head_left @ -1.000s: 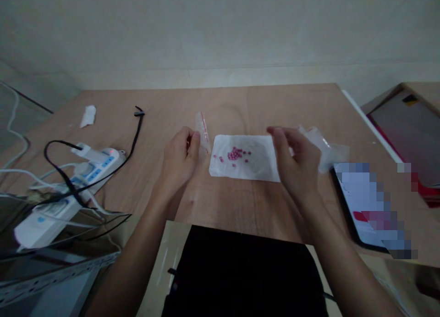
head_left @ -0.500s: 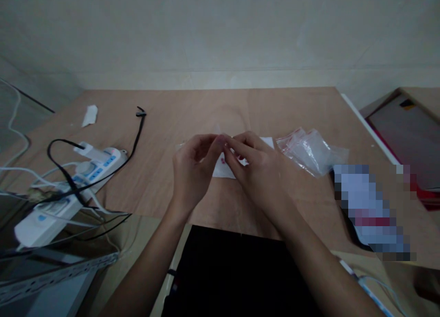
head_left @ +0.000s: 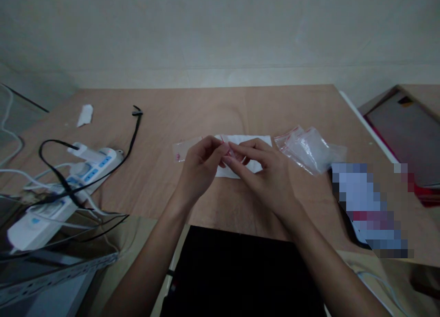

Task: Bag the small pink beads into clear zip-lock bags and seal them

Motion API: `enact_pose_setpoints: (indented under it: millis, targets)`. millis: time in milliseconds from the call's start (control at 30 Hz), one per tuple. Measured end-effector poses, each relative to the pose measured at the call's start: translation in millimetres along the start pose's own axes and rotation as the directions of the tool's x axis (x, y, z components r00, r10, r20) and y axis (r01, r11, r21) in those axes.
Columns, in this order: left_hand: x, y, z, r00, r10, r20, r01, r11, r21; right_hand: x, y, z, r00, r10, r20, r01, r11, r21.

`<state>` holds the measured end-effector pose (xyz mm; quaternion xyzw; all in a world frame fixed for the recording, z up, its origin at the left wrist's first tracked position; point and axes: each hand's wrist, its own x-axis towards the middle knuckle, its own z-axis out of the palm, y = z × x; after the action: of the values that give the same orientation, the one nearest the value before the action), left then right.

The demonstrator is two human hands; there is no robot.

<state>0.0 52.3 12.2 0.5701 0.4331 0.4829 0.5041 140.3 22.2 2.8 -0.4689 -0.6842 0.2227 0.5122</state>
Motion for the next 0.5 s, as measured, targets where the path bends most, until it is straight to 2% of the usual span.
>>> enact_pose_setpoints:
  millis: [100,167,267,367,433,500]
  targets:
    - [-3.0,5.1,-1.2,0.988,0.117,0.097,-0.132,0.977,0.169,1.0,-1.1,-4.6,0.994,0.111,0.015,-0.112,0.980,0.162]
    - [-5.6,6.8,-1.5,0.971,0.179,0.157,-0.222,0.919,0.326,-0.3,-2.1,-6.5,0.989,0.143,0.023,-0.145,0.978,0.147]
    - [-9.1,7.4,-0.3,0.939,0.256,0.231,-0.341,0.780,0.525,-4.7,-6.1,-7.9,0.995,0.095,-0.025,-0.096,0.995,-0.039]
    - [-12.1,9.4,1.3,0.923,0.285,0.257,-0.384,0.664,0.642,-9.2,-11.0,-11.4,0.991,-0.013,-0.136,-0.024,0.964,-0.265]
    - [-14.3,13.1,1.0,0.927,0.243,0.287,-0.375,0.631,0.679,-10.9,-13.0,-16.5,0.979,-0.043,-0.200,-0.035,0.928,-0.371]
    - [-16.3,18.2,-0.9,0.931,0.154,0.331,-0.351,0.630,0.693,-11.5,-13.3,-22.7,0.980,-0.029,-0.195,-0.057,0.905,-0.421]
